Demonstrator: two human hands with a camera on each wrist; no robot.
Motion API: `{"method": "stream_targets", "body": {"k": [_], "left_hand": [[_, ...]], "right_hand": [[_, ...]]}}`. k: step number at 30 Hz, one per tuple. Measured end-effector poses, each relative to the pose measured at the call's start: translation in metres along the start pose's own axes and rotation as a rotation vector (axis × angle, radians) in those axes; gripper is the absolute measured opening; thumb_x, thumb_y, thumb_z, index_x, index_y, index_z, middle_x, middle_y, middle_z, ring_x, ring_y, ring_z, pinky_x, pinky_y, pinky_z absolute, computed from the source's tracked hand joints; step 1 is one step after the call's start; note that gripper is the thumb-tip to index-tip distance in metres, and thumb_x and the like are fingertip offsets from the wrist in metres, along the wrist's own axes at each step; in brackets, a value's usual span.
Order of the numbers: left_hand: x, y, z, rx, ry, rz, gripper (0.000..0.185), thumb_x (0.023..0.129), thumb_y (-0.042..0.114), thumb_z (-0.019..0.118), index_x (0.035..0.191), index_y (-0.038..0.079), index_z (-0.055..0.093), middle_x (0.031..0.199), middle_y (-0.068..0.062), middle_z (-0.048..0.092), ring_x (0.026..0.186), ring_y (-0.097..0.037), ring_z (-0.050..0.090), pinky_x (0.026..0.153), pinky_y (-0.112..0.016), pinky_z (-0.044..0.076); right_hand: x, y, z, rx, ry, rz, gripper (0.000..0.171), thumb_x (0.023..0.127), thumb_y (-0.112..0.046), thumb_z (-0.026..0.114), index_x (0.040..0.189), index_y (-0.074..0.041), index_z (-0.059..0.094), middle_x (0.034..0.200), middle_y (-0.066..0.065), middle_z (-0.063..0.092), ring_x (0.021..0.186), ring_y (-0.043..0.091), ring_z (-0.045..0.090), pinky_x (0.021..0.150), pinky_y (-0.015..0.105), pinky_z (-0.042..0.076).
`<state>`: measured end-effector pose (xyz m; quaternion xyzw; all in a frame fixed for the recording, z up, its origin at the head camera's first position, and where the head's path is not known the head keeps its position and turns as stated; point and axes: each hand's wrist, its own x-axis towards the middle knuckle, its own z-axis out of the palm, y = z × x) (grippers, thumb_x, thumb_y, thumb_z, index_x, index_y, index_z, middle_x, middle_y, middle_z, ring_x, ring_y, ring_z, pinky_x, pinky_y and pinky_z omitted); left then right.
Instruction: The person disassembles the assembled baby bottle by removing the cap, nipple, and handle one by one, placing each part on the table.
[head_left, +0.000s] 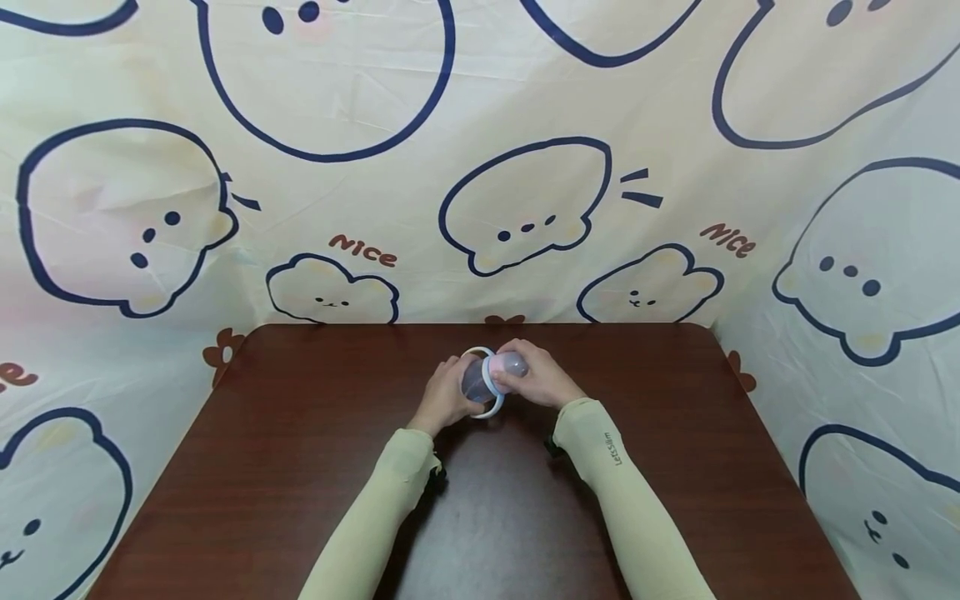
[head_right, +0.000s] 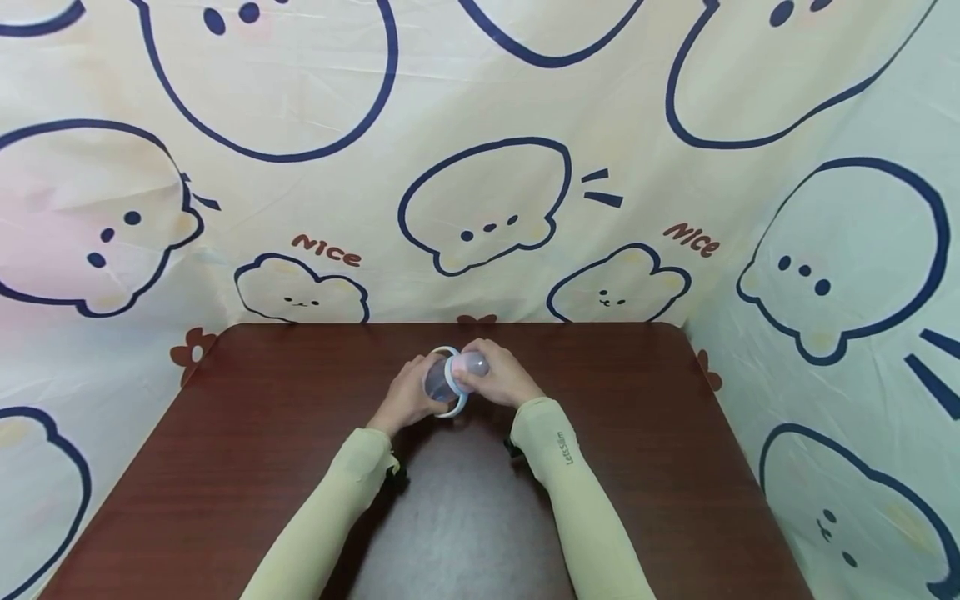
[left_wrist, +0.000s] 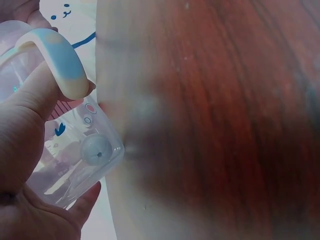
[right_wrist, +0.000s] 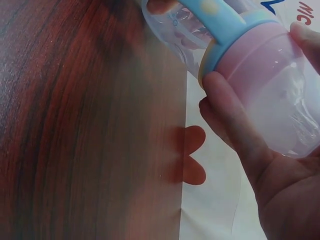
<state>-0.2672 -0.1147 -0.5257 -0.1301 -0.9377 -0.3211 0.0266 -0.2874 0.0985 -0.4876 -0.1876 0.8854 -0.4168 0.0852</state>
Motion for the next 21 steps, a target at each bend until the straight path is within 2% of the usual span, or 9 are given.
{"method": "stream_targets", "body": {"k": [13,21], "left_hand": [[-0.0009,-0.0006,-0.0008,0.002,-0.026,-0.021,0.082,0.064,0.014,0.098,0.137,0.015,0.059,0.123,-0.013,0.064,0.112,-0.032,0.056,0.094,-0.053,0.051],[0.0014,0.0001,-0.0005,0.006,-0.025,-0.016,0.083,0.064,0.016,0.098,0.137,0.015,0.059,0.123,-0.013,0.063,0.112,-0.033,0.056,0.094,-0.053,0.051]], "right_hand": [[-0.0011,-0.0004,0.0010,-0.015,-0.022,0.013,0.049,0.093,-0.040,0.077,0.133,-0.019,0.059,0.130,0.005,0.062,0.116,0.029,0.056,0.103,0.053,0.049],[0.0007,0.0002,-0.0015,-0.020,-0.017,-0.010,0.047,0.093,-0.038,0.077,0.132,-0.017,0.060,0.128,0.006,0.063,0.115,0.029,0.056,0.103,0.053,0.048]]}}
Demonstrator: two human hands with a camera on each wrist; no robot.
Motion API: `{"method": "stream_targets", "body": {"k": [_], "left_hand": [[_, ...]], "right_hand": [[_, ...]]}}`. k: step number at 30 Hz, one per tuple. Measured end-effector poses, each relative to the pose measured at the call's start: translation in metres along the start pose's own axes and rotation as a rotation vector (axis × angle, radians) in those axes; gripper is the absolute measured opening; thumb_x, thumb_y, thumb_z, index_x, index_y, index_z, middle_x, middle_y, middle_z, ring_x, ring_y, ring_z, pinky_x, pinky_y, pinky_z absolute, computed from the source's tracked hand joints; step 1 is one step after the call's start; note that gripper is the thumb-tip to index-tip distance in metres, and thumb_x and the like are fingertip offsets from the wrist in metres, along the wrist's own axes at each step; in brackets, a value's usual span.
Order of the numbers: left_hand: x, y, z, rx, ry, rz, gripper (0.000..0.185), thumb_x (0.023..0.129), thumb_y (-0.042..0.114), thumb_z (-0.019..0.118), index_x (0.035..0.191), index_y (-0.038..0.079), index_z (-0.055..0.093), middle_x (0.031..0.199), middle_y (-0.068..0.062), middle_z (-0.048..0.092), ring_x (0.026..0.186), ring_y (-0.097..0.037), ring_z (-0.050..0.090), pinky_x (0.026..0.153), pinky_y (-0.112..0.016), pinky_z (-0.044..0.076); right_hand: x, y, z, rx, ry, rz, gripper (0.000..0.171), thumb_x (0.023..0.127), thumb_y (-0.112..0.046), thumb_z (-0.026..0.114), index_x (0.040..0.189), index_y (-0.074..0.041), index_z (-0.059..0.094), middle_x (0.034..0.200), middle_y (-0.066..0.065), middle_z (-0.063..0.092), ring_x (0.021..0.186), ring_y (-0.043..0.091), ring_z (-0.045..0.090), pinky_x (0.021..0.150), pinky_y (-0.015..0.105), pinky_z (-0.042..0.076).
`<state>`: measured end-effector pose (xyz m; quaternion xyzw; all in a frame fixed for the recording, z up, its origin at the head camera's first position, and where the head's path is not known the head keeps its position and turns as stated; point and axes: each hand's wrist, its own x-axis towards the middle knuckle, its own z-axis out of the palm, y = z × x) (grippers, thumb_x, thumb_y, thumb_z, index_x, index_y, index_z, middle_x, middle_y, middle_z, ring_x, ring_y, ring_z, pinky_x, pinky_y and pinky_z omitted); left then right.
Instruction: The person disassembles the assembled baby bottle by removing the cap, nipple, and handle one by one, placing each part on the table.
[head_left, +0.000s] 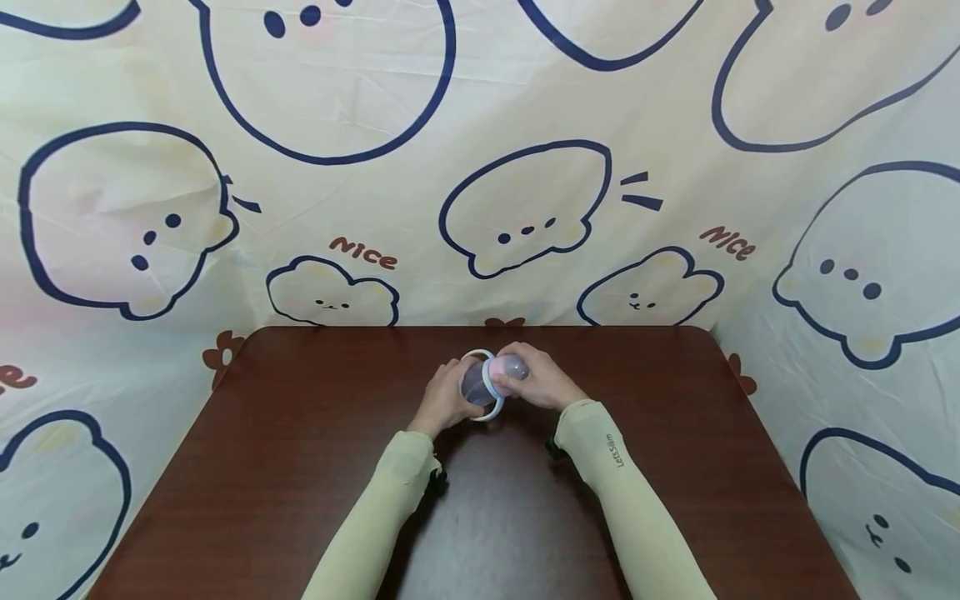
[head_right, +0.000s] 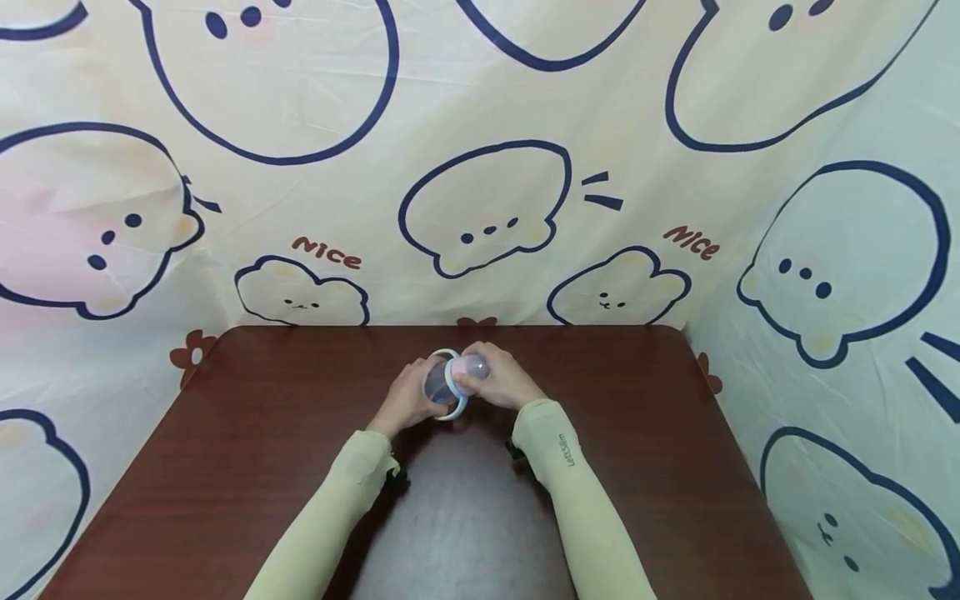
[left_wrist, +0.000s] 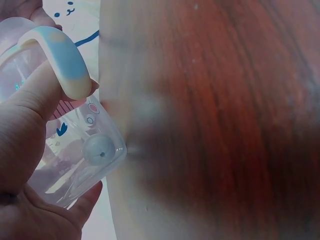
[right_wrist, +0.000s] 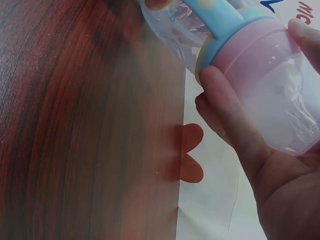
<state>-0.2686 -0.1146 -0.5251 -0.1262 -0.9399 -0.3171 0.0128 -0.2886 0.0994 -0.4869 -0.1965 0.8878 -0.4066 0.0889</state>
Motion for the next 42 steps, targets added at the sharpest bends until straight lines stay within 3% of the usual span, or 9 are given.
{"method": "stream_targets", "body": {"k": [27,42], "left_hand": [[-0.003,-0.007,-0.007,0.015,0.012,0.016,0.079,0.063,0.015,0.098,0.133,0.016,0.062,0.123,-0.012,0.063,0.111,-0.032,0.055,0.092,-0.053,0.051],[0.001,-0.001,-0.002,0.000,-0.013,0.019,0.081,0.064,0.017,0.096,0.136,0.016,0.060,0.124,-0.012,0.063,0.110,-0.031,0.056,0.092,-0.051,0.051]], "right_hand": [[0.001,0.002,0.010,0.022,0.015,-0.036,0.045,0.093,-0.035,0.078,0.131,-0.020,0.059,0.129,0.004,0.062,0.117,0.029,0.057,0.104,0.057,0.048],[0.004,0.006,-0.004,-0.020,-0.049,-0.047,0.044,0.095,-0.030,0.076,0.132,-0.018,0.056,0.129,0.007,0.061,0.117,0.031,0.055,0.104,0.055,0.047]]}}
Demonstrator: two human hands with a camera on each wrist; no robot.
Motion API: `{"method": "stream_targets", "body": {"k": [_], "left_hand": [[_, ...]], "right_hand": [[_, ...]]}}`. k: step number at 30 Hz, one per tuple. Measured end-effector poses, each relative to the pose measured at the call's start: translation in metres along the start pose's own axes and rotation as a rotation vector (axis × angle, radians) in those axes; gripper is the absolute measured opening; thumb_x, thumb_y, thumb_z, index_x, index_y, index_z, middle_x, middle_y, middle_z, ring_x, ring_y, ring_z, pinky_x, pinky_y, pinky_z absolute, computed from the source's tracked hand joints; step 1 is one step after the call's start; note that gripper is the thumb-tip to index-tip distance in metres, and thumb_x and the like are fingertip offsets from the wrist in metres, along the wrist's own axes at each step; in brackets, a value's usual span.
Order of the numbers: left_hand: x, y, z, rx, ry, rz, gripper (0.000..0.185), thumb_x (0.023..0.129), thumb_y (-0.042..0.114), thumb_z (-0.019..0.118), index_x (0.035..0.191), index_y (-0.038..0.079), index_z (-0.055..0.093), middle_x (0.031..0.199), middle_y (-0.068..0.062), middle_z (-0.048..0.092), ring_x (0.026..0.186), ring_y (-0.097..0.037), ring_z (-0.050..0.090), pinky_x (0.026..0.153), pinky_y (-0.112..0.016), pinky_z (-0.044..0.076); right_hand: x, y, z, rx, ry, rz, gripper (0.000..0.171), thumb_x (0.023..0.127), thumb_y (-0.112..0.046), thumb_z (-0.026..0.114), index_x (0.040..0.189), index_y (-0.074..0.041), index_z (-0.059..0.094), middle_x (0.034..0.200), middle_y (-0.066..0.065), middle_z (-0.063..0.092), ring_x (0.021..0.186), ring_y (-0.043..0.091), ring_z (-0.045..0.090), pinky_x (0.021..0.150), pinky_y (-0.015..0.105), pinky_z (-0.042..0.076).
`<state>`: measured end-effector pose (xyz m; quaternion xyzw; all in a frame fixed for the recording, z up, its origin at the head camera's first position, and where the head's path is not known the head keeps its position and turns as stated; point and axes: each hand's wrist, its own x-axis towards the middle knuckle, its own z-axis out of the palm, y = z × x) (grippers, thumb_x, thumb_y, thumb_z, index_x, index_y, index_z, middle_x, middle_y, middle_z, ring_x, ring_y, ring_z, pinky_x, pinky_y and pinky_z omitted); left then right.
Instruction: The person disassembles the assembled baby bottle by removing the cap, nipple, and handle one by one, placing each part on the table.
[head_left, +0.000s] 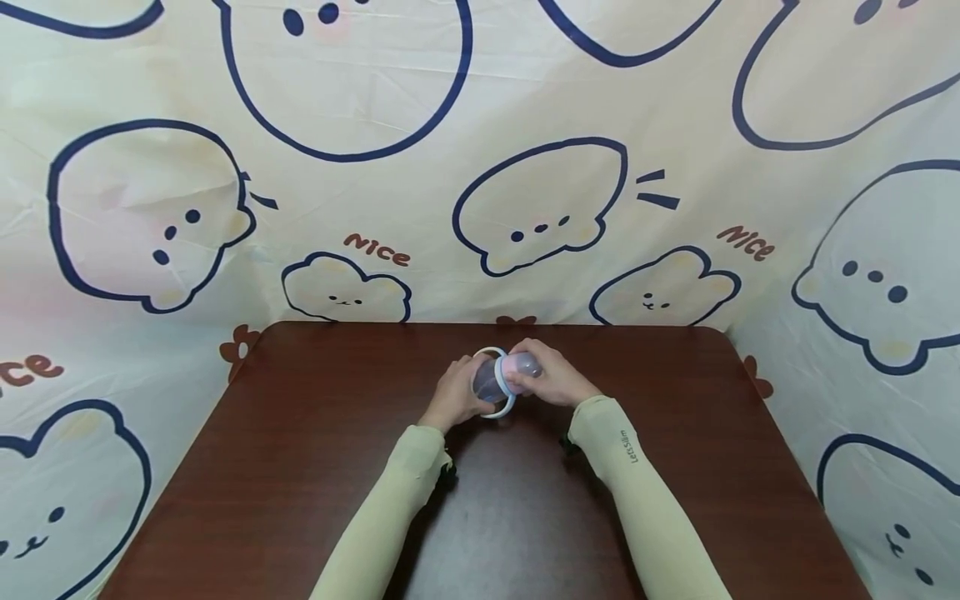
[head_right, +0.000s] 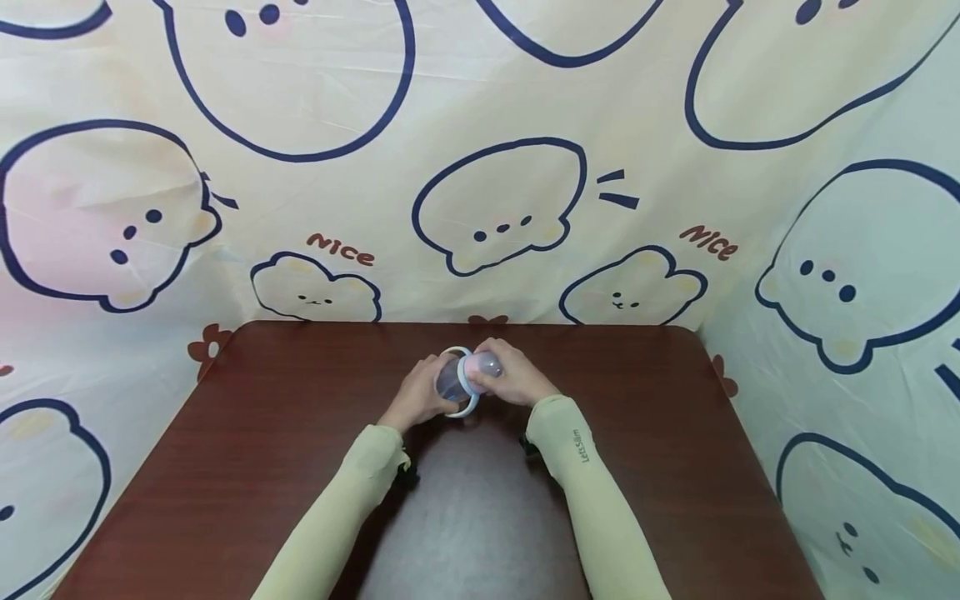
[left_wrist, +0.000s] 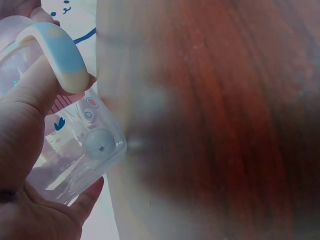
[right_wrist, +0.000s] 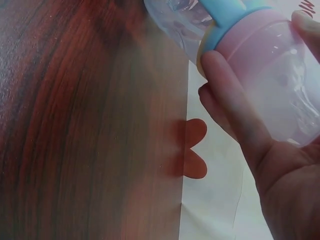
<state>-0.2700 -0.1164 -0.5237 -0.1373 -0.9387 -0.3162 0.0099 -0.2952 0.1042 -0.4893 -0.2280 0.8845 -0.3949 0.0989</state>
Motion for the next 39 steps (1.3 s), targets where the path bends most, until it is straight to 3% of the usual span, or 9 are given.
{"method": "stream_targets", "body": {"k": [20,39], "left_hand": [[0.0022,-0.0022,-0.0017,-0.019,-0.053,-0.018,0.082,0.067,0.015,0.097,0.139,0.014,0.058,0.125,-0.014,0.062,0.113,-0.032,0.055,0.097,-0.052,0.050],[0.0032,-0.0017,-0.0038,-0.019,-0.046,0.012,0.080,0.064,0.015,0.097,0.135,0.015,0.060,0.122,-0.013,0.063,0.109,-0.031,0.055,0.093,-0.051,0.051]], "right_hand": [[-0.0028,-0.0015,0.0049,-0.012,0.035,-0.046,0.045,0.093,-0.029,0.078,0.131,-0.018,0.056,0.127,0.005,0.058,0.116,0.027,0.055,0.104,0.051,0.048],[-0.0053,0.0057,0.0077,0.037,0.067,-0.060,0.047,0.093,-0.029,0.078,0.133,-0.018,0.057,0.131,0.006,0.059,0.118,0.028,0.055,0.106,0.054,0.047]]}}
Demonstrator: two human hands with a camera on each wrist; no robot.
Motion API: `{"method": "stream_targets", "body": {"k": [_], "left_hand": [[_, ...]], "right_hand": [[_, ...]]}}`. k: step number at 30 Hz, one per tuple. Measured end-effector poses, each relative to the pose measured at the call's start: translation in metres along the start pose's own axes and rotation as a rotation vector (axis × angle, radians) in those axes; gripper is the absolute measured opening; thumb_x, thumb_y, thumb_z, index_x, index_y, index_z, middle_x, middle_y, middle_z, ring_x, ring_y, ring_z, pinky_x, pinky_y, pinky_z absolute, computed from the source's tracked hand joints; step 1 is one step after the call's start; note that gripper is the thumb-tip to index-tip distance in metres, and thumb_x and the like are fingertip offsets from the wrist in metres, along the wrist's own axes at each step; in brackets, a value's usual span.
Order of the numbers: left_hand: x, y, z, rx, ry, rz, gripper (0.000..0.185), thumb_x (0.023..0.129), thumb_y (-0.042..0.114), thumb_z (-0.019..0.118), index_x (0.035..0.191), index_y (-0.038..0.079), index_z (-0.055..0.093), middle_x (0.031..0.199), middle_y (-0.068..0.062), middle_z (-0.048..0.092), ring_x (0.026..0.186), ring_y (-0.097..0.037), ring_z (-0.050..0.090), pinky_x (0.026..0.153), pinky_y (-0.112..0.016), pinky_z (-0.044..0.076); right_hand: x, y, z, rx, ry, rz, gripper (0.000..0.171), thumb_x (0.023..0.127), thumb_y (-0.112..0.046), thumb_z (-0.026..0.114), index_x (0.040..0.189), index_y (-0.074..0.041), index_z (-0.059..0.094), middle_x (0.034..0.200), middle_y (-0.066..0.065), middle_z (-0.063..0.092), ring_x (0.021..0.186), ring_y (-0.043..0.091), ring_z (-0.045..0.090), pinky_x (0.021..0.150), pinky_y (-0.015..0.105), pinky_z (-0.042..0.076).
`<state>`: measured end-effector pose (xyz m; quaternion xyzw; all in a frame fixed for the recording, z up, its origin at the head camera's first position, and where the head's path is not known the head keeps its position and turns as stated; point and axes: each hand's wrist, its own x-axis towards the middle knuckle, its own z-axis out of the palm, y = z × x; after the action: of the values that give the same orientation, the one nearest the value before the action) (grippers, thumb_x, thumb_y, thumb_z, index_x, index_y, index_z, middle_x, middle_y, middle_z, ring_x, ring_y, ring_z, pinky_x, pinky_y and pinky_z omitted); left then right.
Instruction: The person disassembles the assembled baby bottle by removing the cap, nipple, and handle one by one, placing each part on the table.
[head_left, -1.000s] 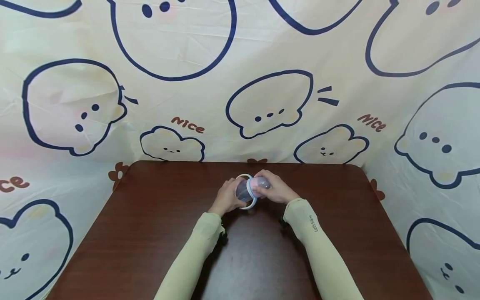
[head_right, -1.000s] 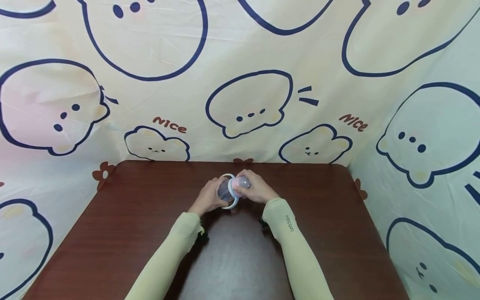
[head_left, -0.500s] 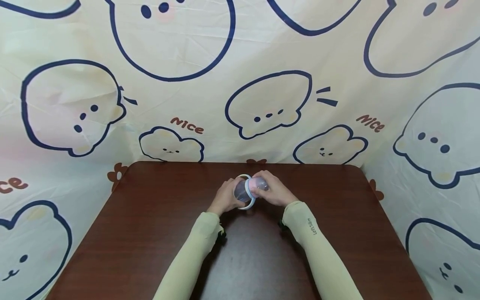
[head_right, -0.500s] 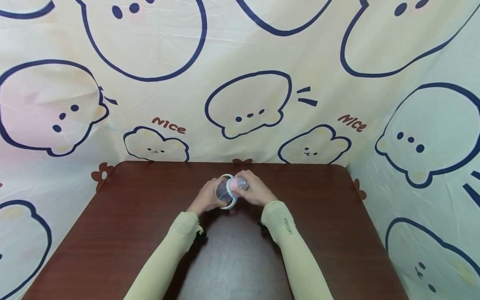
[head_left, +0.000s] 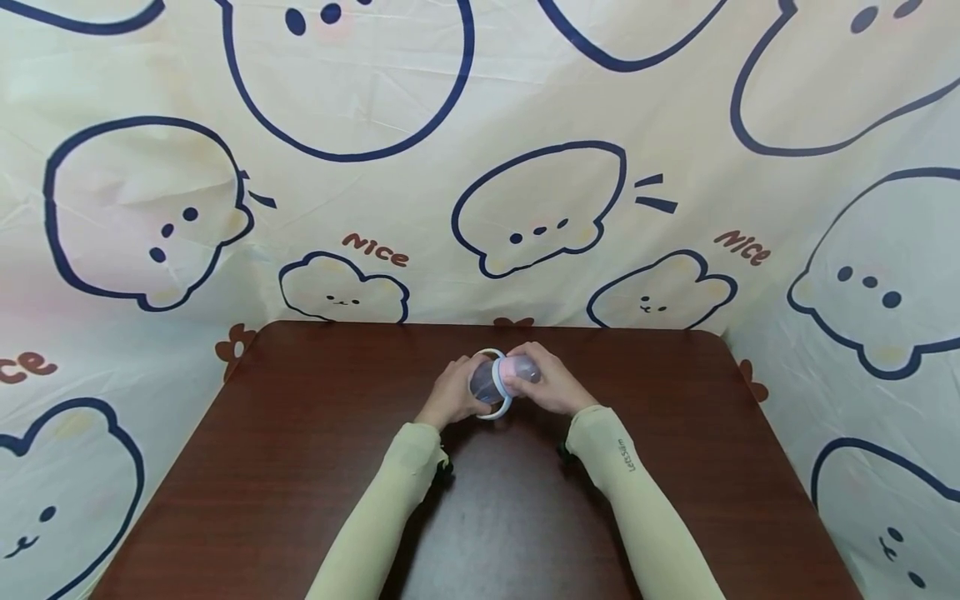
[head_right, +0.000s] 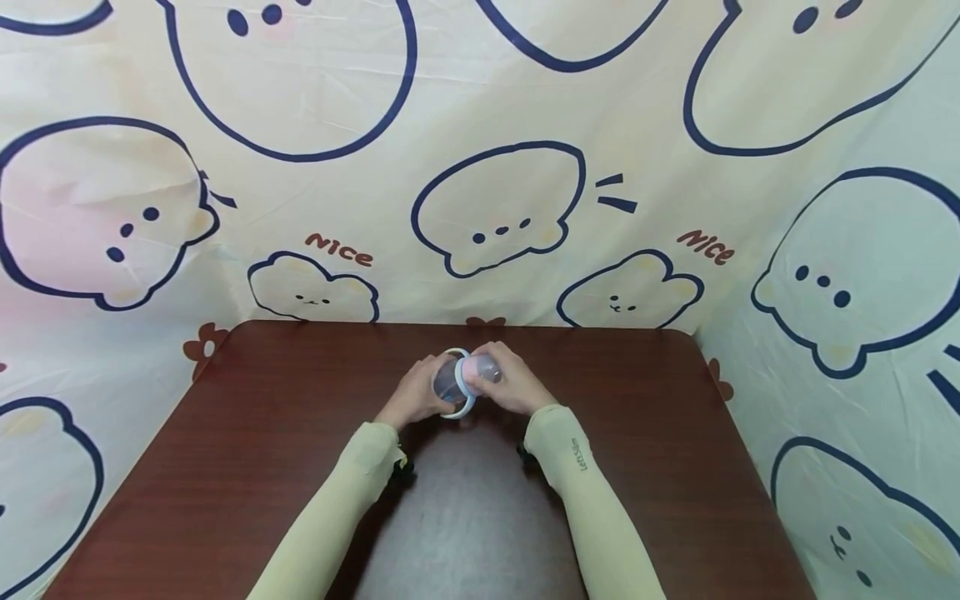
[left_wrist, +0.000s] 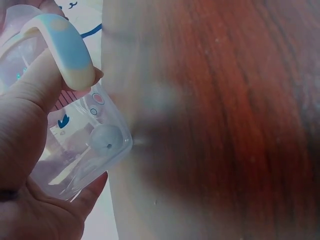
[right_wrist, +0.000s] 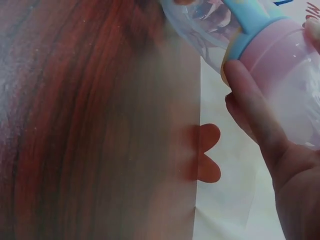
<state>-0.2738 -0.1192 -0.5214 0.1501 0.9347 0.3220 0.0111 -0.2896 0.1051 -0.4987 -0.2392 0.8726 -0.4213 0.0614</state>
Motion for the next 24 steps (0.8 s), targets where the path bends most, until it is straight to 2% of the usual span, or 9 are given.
{"method": "stream_targets", "body": {"k": [6,12,18,24], "left_hand": [[-0.001,0.001,-0.002,-0.012,-0.022,-0.018,0.081,0.066,0.014,0.097,0.138,0.015,0.058,0.124,-0.013,0.062,0.110,-0.030,0.054,0.094,-0.051,0.050],[0.000,0.000,-0.002,-0.008,-0.010,-0.005,0.080,0.066,0.013,0.097,0.136,0.015,0.059,0.123,-0.013,0.062,0.110,-0.031,0.055,0.094,-0.052,0.051],[0.002,0.000,-0.002,-0.006,-0.025,0.000,0.080,0.067,0.014,0.096,0.137,0.015,0.059,0.122,-0.013,0.062,0.110,-0.032,0.055,0.094,-0.052,0.051],[0.002,0.000,-0.002,-0.037,-0.050,-0.009,0.079,0.066,0.013,0.097,0.136,0.015,0.059,0.120,-0.011,0.063,0.109,-0.029,0.055,0.095,-0.051,0.051]], "right_hand": [[-0.003,-0.004,0.004,-0.026,0.024,-0.029,0.046,0.093,-0.030,0.079,0.133,-0.020,0.058,0.127,0.005,0.058,0.116,0.027,0.056,0.104,0.053,0.049],[-0.005,-0.006,0.005,-0.041,0.033,-0.028,0.045,0.093,-0.030,0.078,0.132,-0.020,0.058,0.122,0.003,0.057,0.113,0.026,0.056,0.102,0.052,0.051],[-0.003,0.001,0.002,-0.012,0.016,-0.011,0.046,0.093,-0.031,0.078,0.134,-0.020,0.058,0.125,0.005,0.058,0.115,0.027,0.055,0.104,0.053,0.049],[-0.006,0.005,-0.005,0.073,0.004,0.003,0.046,0.093,-0.029,0.078,0.135,-0.021,0.059,0.134,0.003,0.059,0.121,0.028,0.054,0.106,0.055,0.046]]}}
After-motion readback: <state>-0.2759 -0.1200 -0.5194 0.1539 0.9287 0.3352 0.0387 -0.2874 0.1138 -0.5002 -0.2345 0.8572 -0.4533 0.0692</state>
